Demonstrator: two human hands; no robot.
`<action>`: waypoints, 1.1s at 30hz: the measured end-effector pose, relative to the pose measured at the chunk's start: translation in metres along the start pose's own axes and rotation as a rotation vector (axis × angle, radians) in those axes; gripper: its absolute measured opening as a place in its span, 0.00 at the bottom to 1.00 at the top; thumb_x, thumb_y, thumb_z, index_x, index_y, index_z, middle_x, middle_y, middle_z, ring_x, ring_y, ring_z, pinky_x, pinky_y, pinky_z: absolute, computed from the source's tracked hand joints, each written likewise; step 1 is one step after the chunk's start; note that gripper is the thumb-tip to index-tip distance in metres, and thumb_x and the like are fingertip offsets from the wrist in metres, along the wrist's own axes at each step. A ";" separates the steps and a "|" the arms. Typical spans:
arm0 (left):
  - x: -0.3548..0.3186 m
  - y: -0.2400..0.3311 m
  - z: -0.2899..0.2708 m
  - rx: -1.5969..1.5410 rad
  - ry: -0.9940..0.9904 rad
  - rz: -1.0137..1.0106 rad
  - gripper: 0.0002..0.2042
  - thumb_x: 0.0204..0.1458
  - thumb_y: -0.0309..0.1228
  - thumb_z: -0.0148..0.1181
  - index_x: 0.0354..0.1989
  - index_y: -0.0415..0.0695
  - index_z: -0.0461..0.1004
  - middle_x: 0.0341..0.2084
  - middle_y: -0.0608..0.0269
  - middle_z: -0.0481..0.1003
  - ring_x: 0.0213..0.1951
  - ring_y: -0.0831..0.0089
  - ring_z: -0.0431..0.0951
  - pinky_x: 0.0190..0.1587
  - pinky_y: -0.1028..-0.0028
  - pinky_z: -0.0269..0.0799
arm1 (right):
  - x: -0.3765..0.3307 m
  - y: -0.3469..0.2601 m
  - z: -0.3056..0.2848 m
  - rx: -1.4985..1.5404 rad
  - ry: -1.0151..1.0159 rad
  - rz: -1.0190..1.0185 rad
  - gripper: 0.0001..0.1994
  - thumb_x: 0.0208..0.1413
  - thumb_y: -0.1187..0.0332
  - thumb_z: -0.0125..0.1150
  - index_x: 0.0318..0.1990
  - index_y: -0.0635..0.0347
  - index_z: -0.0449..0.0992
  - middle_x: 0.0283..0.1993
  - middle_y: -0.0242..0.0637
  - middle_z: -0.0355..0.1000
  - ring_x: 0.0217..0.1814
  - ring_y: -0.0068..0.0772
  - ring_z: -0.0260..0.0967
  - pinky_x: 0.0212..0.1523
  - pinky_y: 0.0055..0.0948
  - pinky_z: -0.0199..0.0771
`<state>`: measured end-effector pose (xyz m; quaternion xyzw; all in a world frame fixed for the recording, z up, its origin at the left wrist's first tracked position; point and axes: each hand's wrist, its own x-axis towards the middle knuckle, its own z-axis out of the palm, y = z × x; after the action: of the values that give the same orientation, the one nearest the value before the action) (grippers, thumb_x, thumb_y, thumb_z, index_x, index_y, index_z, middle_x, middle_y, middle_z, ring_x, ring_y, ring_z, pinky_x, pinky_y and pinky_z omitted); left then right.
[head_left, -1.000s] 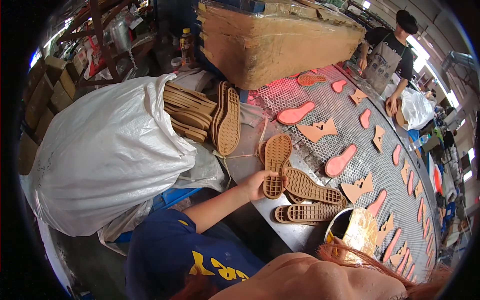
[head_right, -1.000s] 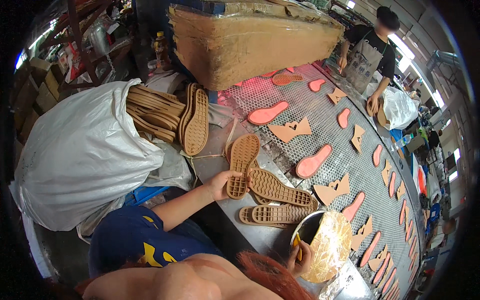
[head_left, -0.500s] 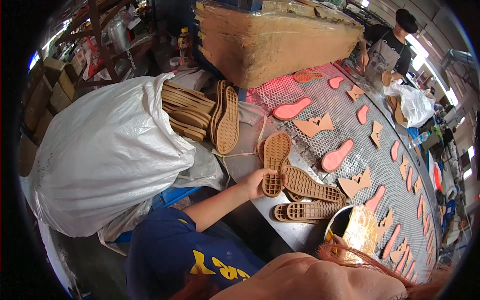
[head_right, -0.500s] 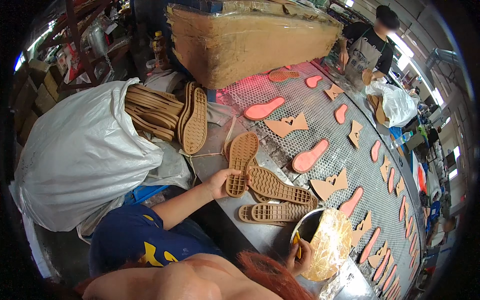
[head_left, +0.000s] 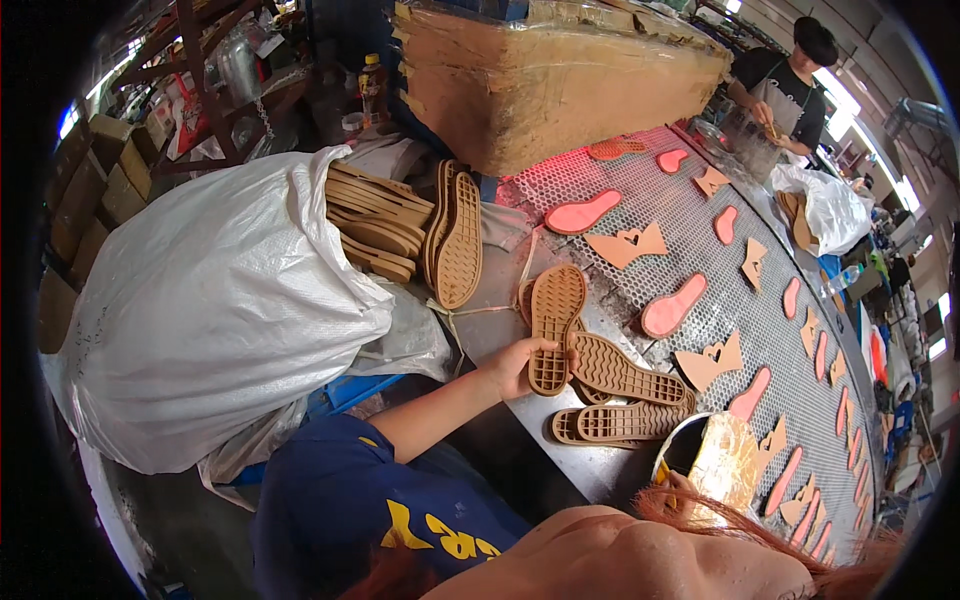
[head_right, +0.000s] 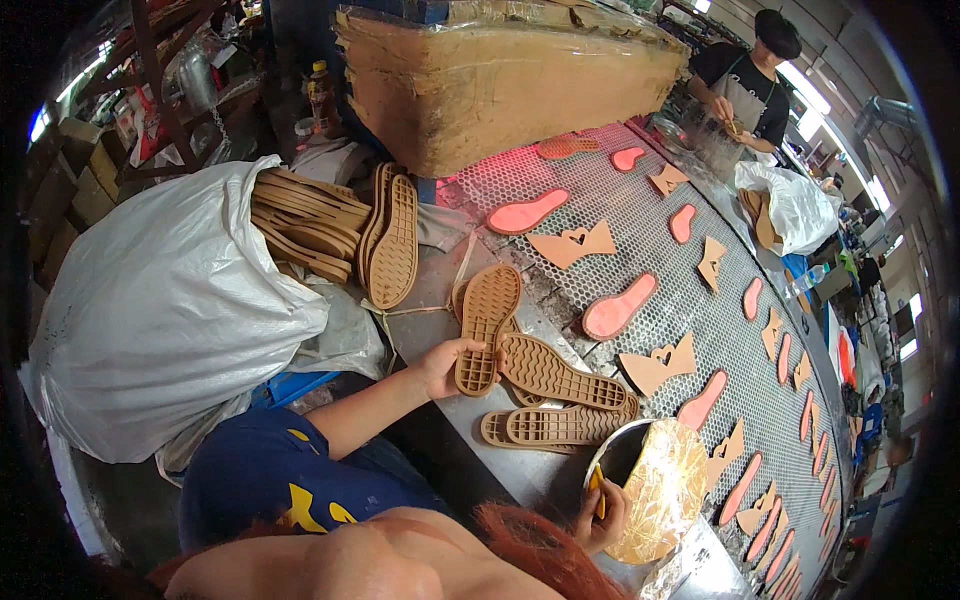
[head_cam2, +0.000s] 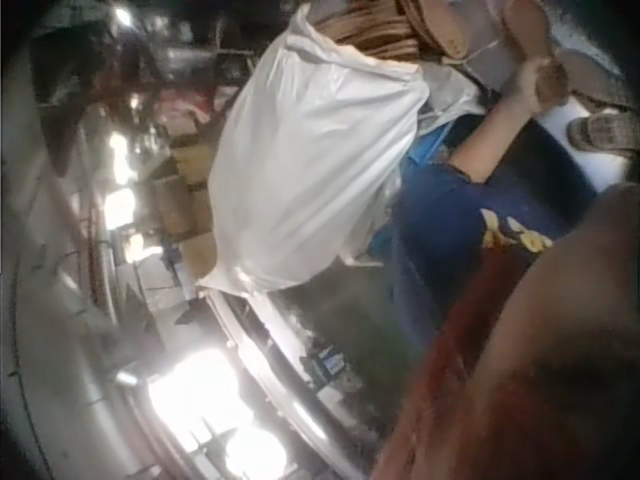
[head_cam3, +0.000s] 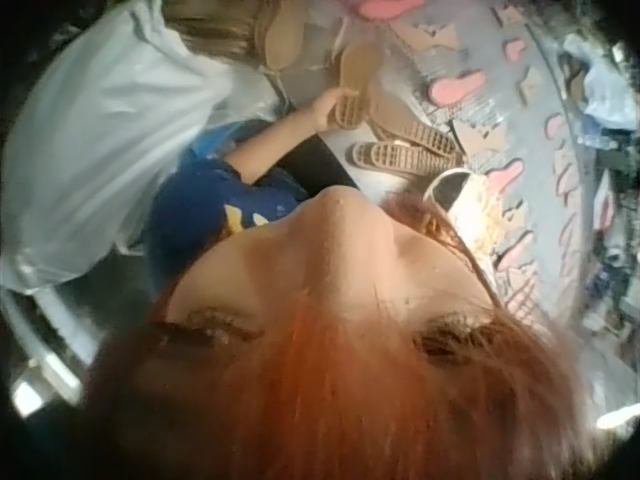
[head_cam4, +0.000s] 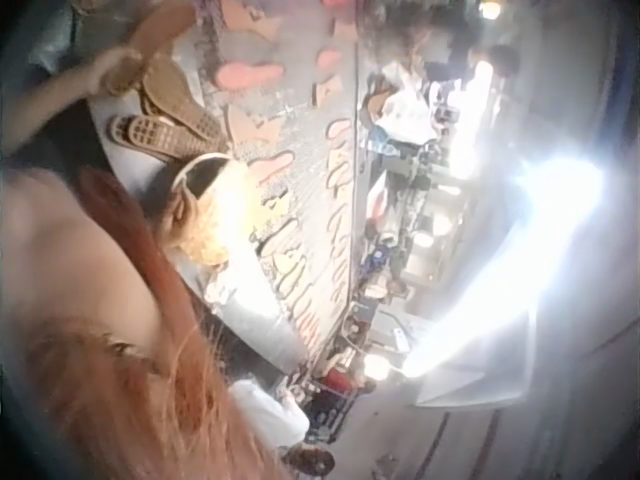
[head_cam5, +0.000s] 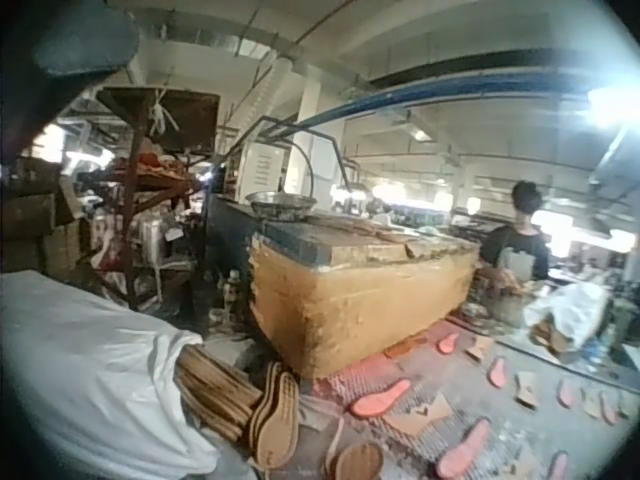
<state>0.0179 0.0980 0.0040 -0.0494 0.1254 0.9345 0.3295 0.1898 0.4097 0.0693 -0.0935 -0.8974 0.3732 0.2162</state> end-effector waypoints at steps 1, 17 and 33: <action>0.000 0.000 0.000 0.001 0.011 0.004 0.15 0.58 0.30 0.41 0.51 0.40 0.66 0.40 0.55 0.74 0.43 0.65 0.76 0.48 0.67 0.73 | 0.001 -0.003 0.000 0.000 0.000 0.010 0.07 0.51 0.81 0.58 0.39 0.68 0.75 0.39 0.45 0.70 0.42 0.38 0.70 0.45 0.31 0.71; 0.003 -0.002 -0.004 -0.027 0.024 -0.009 0.15 0.58 0.31 0.41 0.51 0.39 0.65 0.41 0.56 0.74 0.43 0.66 0.76 0.45 0.66 0.75 | -0.020 0.098 0.010 0.128 0.031 0.148 0.07 0.53 0.80 0.57 0.40 0.69 0.74 0.40 0.45 0.70 0.42 0.39 0.68 0.45 0.30 0.69; -0.001 0.001 0.000 -0.009 0.032 -0.005 0.15 0.58 0.30 0.42 0.52 0.40 0.65 0.41 0.56 0.74 0.44 0.65 0.76 0.49 0.66 0.73 | 0.005 -0.033 0.001 -0.015 0.055 -0.208 0.07 0.53 0.80 0.58 0.40 0.68 0.74 0.40 0.44 0.70 0.42 0.39 0.69 0.45 0.30 0.70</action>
<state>0.0178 0.0962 0.0041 -0.0659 0.1263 0.9334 0.3294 0.1844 0.3871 0.0936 -0.0115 -0.8987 0.3392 0.2779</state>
